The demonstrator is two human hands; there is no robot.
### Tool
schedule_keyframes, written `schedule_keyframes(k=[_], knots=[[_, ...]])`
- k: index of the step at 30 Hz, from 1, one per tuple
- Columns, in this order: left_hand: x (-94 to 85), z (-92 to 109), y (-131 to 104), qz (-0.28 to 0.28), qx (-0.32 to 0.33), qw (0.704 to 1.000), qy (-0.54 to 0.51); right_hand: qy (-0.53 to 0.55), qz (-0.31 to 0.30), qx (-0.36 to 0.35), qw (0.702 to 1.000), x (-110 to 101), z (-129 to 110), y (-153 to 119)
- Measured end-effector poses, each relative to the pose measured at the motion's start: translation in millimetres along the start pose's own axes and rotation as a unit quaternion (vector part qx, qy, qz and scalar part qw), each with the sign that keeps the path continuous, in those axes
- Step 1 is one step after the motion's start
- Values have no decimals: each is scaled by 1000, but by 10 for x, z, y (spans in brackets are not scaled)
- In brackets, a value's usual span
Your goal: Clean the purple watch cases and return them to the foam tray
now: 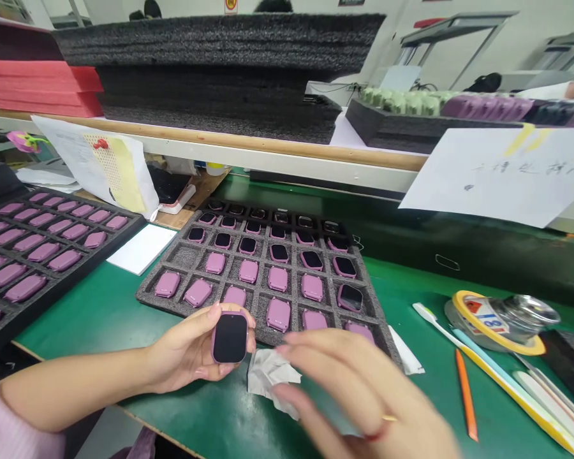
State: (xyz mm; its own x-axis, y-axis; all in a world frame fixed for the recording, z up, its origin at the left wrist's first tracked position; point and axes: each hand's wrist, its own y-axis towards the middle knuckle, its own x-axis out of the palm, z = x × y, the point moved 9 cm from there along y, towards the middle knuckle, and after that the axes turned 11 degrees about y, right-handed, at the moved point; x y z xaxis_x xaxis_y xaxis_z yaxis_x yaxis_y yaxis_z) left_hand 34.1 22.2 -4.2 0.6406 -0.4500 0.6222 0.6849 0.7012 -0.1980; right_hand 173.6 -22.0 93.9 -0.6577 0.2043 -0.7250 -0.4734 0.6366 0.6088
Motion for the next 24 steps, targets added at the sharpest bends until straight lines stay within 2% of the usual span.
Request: schedule_keyframes(k=[1, 3, 6, 10, 13, 16, 18, 20, 22, 24], knots=[[-6, -7, -2, -2, -1, 1000, -3, 15, -31, -17, 999, 150, -125, 123], [-22, -16, -2, -3, 0, 1000, -7, 49, -38, -38, 997, 320, -272, 327], [-41, -16, 5, 0, -2, 1000, -14, 139, -50, -16, 989, 474, -236, 496], [-59, -31, 33, 7, -21, 999, -28, 249, -38, 11, 968, 487, -103, 538], [-56, -52, 66, -1, -28, 999, -39, 282, -26, 38, 958, 480, -36, 523], [-54, -44, 89, -8, -12, 999, -45, 320, 11, 84, 944, 465, 46, 506], [-45, -47, 91, -16, -9, 999, -46, 367, 52, 142, 918, 454, 162, 478], [-33, -72, 87, -27, -19, 998, -45, 423, 97, 220, 874, 452, 321, 416], [-29, -91, 84, -37, -27, 998, -43, 463, 141, 269, 833, 419, 443, 350], [-31, -90, 86, -43, -25, 998, -45, 461, 180, 275, 824, 328, 499, 310]])
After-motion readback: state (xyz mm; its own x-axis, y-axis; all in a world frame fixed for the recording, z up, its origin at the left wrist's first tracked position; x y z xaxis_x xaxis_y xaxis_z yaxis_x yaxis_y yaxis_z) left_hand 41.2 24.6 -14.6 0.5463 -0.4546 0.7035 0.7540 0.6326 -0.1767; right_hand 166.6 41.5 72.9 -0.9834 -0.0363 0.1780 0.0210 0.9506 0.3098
